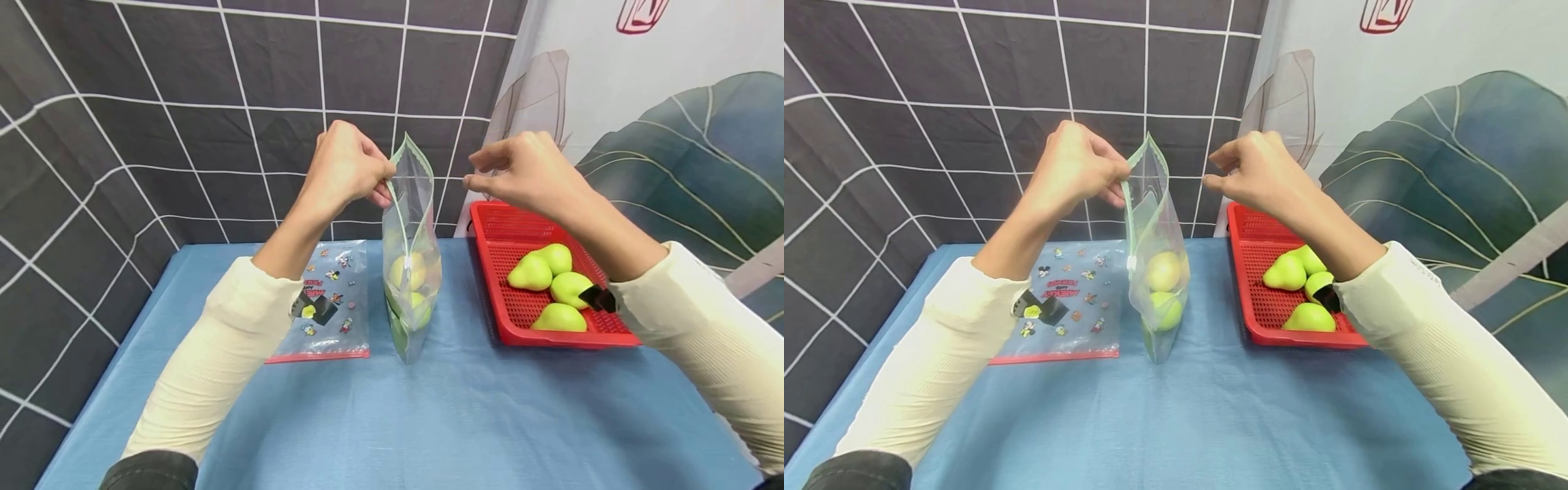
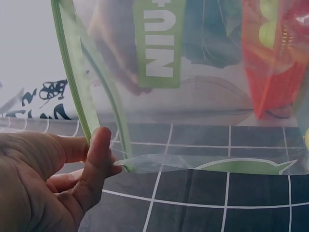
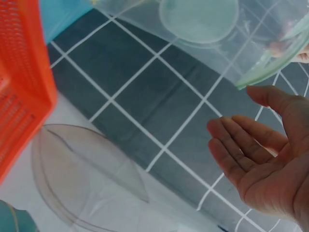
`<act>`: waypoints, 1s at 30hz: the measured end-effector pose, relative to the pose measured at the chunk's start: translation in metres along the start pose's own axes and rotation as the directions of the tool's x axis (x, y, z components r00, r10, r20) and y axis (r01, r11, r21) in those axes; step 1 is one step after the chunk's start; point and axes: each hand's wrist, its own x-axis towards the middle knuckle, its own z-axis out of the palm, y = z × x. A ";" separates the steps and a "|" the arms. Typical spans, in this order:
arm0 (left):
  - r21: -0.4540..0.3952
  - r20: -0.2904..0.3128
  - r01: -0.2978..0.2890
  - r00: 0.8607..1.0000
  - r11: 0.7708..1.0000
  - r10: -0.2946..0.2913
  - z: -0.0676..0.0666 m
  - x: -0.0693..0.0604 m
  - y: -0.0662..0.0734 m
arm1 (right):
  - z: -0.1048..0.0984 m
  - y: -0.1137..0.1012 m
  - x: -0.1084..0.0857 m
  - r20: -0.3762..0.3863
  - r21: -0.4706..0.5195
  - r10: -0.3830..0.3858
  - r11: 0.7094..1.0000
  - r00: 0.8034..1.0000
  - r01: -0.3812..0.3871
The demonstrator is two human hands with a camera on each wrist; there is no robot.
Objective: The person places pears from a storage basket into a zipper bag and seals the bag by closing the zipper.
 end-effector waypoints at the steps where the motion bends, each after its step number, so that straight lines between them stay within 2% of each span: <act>1: 0.002 -0.001 0.002 1.000 1.000 -0.002 0.000 0.000 0.000 | 0.001 0.004 -0.001 0.000 -0.008 0.003 1.000 1.000 -0.003; 6: 0.017 -0.009 0.013 1.000 1.000 -0.013 0.000 0.000 0.001 | 0.009 0.022 -0.007 0.011 -0.043 0.008 0.999 1.000 -0.007; 14: -0.001 -0.012 0.010 1.000 1.000 -0.010 0.001 0.000 0.001 | 0.018 0.053 -0.019 0.107 -0.114 0.079 0.991 0.991 -0.067; 21: 0.012 -0.002 0.022 1.000 1.000 -0.022 0.000 -0.002 0.004 | 0.029 0.078 -0.035 0.201 -0.179 0.175 0.974 0.964 -0.140; 30: 0.015 0.012 0.020 1.000 1.000 -0.021 0.002 -0.002 0.006 | 0.046 0.105 -0.059 0.254 -0.193 0.254 0.959 0.933 -0.209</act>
